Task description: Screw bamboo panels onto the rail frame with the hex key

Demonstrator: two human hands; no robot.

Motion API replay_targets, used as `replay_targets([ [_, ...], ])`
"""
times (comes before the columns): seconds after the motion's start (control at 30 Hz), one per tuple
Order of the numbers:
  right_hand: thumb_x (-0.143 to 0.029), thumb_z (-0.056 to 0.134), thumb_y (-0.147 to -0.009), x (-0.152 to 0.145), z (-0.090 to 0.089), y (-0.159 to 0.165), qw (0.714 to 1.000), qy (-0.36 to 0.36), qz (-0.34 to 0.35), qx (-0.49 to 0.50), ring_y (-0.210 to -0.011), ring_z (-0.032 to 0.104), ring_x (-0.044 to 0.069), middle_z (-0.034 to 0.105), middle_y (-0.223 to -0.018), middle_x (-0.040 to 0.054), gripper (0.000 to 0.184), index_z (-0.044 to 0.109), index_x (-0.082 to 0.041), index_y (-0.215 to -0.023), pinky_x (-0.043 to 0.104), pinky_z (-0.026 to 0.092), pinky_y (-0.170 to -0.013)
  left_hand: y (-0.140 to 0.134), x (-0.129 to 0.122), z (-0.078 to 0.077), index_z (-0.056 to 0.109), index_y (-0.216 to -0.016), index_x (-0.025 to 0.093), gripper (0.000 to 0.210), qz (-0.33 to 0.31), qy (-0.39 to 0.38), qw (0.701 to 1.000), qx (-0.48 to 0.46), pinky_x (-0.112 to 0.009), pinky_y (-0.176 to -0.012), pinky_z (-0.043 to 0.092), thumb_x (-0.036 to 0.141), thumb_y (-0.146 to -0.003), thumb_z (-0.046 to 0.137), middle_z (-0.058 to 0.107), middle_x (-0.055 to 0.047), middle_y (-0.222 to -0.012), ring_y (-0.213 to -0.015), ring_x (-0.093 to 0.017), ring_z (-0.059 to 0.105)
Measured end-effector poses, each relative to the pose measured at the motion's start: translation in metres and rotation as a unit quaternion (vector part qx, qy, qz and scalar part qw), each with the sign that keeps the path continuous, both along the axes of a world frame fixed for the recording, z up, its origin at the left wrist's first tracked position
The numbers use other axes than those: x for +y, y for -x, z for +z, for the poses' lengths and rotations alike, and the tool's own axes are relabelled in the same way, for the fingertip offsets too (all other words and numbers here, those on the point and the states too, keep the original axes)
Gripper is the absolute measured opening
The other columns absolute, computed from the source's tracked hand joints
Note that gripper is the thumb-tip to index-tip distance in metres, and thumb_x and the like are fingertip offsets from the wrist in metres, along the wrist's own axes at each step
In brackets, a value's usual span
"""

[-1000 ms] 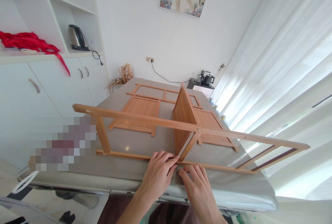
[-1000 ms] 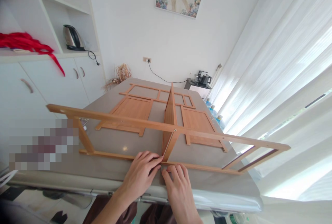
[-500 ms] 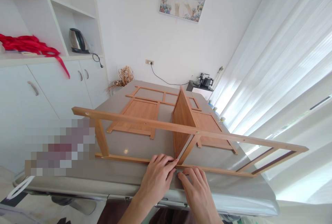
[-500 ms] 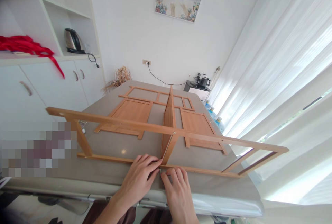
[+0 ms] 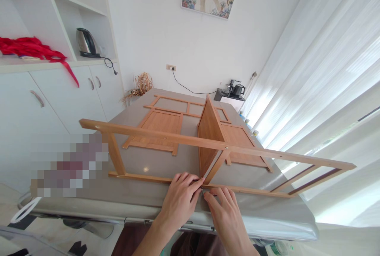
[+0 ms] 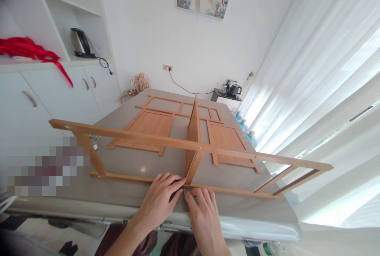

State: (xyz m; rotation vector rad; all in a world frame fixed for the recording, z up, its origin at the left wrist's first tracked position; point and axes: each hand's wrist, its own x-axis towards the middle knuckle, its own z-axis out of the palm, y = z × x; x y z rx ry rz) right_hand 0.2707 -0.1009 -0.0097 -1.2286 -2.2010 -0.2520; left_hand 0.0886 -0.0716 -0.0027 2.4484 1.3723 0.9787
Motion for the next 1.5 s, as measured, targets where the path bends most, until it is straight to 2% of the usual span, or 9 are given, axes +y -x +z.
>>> replay_targets([
  [0.57, -0.016, 0.042, -0.102, -0.002, 0.0, 0.004, 1.0, 0.0, 0.016, 0.013, -0.086, 0.053, 0.02, 0.061, -0.092, 0.0053, 0.022, 0.064, -0.02, -0.1, 0.036, 0.041, -0.084, 0.001, 0.0, 0.001, 0.057, -0.135, 0.032, 0.041, -0.007, 0.021, 1.0, -0.005, -0.04, -0.089, 0.043, 0.017, -0.096, 0.055, 0.068, -0.002, -0.112, -0.101, -0.021, 0.057],
  [0.73, -0.017, 0.041, -0.103, -0.002, 0.001, 0.004, 0.999, -0.012, 0.032, 0.016, -0.084, 0.053, 0.02, 0.061, -0.091, 0.0055, 0.023, 0.065, -0.019, -0.103, 0.036, 0.042, -0.083, 0.0, 0.0, -0.001, 0.057, -0.134, 0.032, 0.041, -0.004, 0.023, 1.0, -0.004, -0.04, -0.089, 0.043, 0.017, -0.096, 0.056, 0.068, -0.001, -0.112, -0.102, -0.021, 0.057],
  [0.97, -0.017, 0.038, -0.103, -0.004, 0.006, 0.005, 0.999, -0.008, 0.045, -0.004, -0.09, 0.053, 0.021, 0.061, -0.095, 0.0072, 0.026, 0.064, -0.016, -0.108, 0.04, 0.04, -0.092, 0.0, 0.0, -0.001, 0.056, -0.136, 0.033, 0.041, -0.009, 0.039, 0.999, -0.009, -0.041, -0.09, 0.042, 0.018, -0.098, 0.054, 0.067, -0.001, -0.114, -0.103, -0.021, 0.055],
  [1.23, -0.018, 0.035, -0.104, -0.002, 0.011, 0.004, 0.997, -0.041, 0.062, -0.014, -0.092, 0.056, 0.022, 0.064, -0.097, 0.0071, 0.031, 0.064, -0.018, -0.115, 0.041, 0.038, -0.095, 0.001, 0.0, 0.0, 0.055, -0.137, 0.032, 0.041, -0.013, 0.037, 0.999, -0.016, -0.042, -0.091, 0.042, 0.018, -0.098, 0.052, 0.067, -0.001, -0.113, -0.103, -0.021, 0.056],
  [1.5, -0.017, 0.03, -0.105, -0.001, 0.011, 0.002, 0.997, -0.044, 0.064, -0.028, -0.092, 0.056, 0.021, 0.064, -0.096, 0.0066, 0.035, 0.064, -0.017, -0.113, 0.042, 0.036, -0.099, 0.001, 0.0, -0.003, 0.054, -0.137, 0.035, 0.042, -0.013, 0.04, 0.999, -0.02, -0.042, -0.091, 0.042, 0.019, -0.098, 0.053, 0.067, 0.0, -0.114, -0.103, -0.021, 0.055],
])
